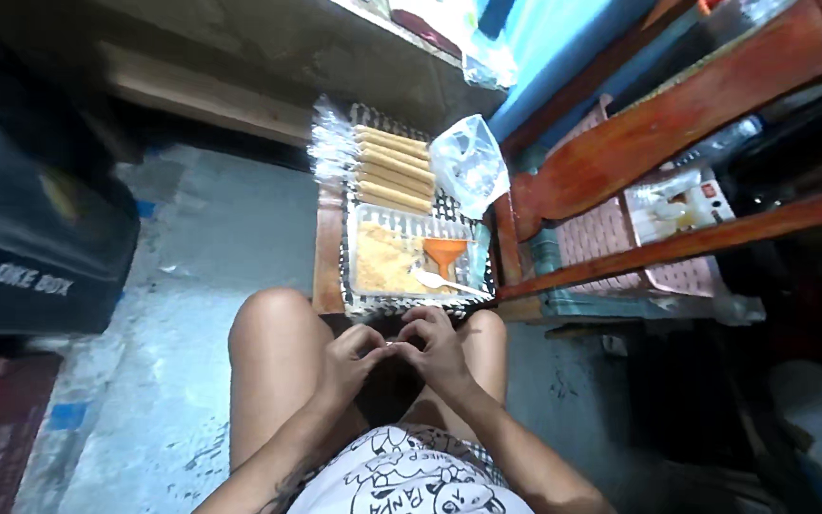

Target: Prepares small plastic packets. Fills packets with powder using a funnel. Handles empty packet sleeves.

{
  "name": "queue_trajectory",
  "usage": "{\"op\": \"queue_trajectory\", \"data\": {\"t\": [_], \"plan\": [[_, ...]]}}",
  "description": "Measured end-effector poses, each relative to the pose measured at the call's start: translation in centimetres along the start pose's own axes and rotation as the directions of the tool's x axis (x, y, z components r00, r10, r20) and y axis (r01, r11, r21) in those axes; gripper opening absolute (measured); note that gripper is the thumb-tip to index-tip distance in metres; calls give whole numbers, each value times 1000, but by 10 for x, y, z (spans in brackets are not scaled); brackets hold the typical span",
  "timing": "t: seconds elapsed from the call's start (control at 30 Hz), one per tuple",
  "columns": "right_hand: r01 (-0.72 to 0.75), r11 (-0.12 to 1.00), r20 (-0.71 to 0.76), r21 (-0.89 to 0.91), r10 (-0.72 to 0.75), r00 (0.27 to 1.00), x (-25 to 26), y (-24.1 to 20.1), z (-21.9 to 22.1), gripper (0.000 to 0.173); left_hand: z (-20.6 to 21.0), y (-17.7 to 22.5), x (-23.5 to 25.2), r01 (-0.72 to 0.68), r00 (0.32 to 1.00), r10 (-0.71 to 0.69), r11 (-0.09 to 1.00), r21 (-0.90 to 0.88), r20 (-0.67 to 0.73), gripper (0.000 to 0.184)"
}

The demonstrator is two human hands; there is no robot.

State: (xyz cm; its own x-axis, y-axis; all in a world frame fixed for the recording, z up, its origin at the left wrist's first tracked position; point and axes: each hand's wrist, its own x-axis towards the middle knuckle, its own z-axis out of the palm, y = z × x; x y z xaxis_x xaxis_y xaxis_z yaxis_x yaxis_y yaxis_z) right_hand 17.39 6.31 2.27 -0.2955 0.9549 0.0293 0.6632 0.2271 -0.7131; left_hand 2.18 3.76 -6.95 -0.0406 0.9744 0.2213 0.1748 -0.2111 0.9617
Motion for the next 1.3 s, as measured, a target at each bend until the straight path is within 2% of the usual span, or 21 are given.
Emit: {"op": "queue_trajectory", "data": {"t": [0.07,0.17,0.3,0.4,0.47,0.57,0.77,0.87,1.03,1.17,1.3], "plan": [[13,997,30,-75,-11,999,-1,-2,0,15,-2,3,0,25,999,-25,999,24,25,12],[36,995,-7,-92,-37,999,-5,-2,2,10,-2,7,-1,65,997,-66,998,17,35,11],[50,997,-73,62,-46,996,-10,4,4,8,-1,10,-3,69,996,-69,998,1,50,11],[-92,964,-27,250,102,994,-11,10,-3,13,2,8,-2,50,998,-52,998,29,42,10],[-132,947,-25,295,145,989,-10,18,-9,10,4,3,-2,30,999,-32,999,35,42,8],[-74,976,5,204,75,997,-7,28,-22,11,7,-4,-3,17,998,-19,999,40,59,8],[162,985,178,-63,-149,973,-5,35,-36,11,10,-7,-3,9,991,-24,994,113,129,10],[218,970,204,-107,-193,960,-6,33,-36,10,11,-8,-4,-10,990,-8,992,128,139,11],[279,945,120,-174,-261,958,-7,43,-28,6,10,-6,-5,17,987,-38,991,134,158,10],[305,941,102,-145,-292,951,-8,46,-28,14,12,-7,-5,15,988,-35,991,134,148,10],[378,917,149,-126,-359,921,-8,56,-24,19,12,-9,-6,-43,977,11,989,144,213,10]]}}
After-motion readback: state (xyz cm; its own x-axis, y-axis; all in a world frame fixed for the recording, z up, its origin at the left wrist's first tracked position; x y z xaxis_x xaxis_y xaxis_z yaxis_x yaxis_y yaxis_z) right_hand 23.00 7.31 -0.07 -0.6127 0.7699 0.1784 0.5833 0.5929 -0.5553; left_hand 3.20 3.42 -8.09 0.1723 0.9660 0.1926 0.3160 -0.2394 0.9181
